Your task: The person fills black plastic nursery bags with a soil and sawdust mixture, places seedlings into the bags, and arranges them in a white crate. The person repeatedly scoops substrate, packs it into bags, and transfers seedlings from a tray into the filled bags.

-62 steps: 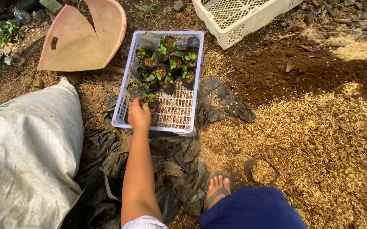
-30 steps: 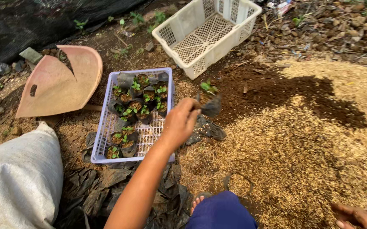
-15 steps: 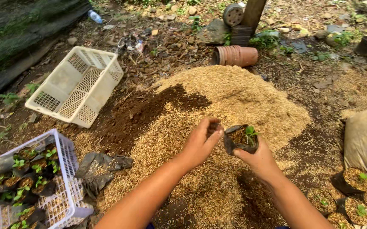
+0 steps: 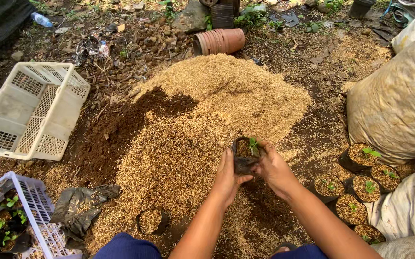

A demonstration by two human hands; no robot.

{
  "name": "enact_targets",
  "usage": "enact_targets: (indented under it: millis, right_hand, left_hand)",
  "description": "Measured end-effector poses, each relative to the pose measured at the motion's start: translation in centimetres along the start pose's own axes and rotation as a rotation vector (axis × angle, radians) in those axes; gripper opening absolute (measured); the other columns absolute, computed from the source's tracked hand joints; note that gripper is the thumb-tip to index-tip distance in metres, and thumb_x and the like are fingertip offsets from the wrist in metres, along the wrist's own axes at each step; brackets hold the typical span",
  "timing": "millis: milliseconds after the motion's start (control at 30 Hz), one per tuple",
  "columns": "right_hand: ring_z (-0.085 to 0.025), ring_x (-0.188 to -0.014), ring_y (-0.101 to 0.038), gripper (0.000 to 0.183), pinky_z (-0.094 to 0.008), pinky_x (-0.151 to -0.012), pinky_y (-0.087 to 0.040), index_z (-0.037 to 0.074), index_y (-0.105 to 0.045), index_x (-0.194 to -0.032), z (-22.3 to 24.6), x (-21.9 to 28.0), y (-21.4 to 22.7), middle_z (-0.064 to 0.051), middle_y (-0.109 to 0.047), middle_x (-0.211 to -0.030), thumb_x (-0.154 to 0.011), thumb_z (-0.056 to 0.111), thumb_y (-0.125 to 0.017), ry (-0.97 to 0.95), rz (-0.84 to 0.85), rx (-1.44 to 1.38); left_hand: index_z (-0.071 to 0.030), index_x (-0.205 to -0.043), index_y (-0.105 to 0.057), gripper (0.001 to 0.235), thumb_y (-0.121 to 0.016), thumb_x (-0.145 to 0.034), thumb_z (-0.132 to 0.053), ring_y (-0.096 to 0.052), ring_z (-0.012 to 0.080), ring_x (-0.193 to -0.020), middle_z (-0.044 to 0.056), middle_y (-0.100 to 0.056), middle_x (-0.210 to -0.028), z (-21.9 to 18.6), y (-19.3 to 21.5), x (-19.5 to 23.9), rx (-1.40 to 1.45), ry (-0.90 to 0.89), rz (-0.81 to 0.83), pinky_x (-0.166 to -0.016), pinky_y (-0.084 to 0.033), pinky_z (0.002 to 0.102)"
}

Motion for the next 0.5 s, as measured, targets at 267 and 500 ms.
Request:
enact_targets:
  millis: [267, 500]
  right_hand:
    - [-0.039, -0.14, -0.049, 0.095, -0.047, -0.116, -0.042, -0.001, -0.02, -0.155, -2.5, 0.1, 0.3, -0.03, -0.045, -0.152, -0.094, 0.069, -0.002, -0.276, -0.128, -0.294]
    - [-0.037, -0.142, -0.042, 0.085, -0.046, -0.115, -0.044, 0.001, -0.027, -0.156, -3.0, -0.6, 0.4, -0.025, -0.032, -0.155, -0.099, 0.06, -0.008, -0.297, -0.151, -0.184]
  left_hand:
    - [-0.004, -0.148, -0.036, 0.067, -0.06, -0.097, -0.04, -0.064, 0.0361, -0.112, 0.024, -0.057, -0.13, -2.9, 0.5, 2.2, -1.028, -0.636, -0.237, -0.089, -0.056, 0.049]
    - [-0.013, -0.148, -0.033, 0.055, -0.045, -0.102, -0.041, -0.068, 0.029, -0.102, 0.015, -0.066, -0.119, -0.4, 3.5, -1.1, -0.473, -0.247, -0.259, -0.078, -0.058, 0.039]
Point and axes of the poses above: each hand's wrist, its own x-axis away from the middle knuckle, its own y-axis out of the back of the hand, z = x × y, the point moved 4 cm from there along -x, towards the middle knuckle
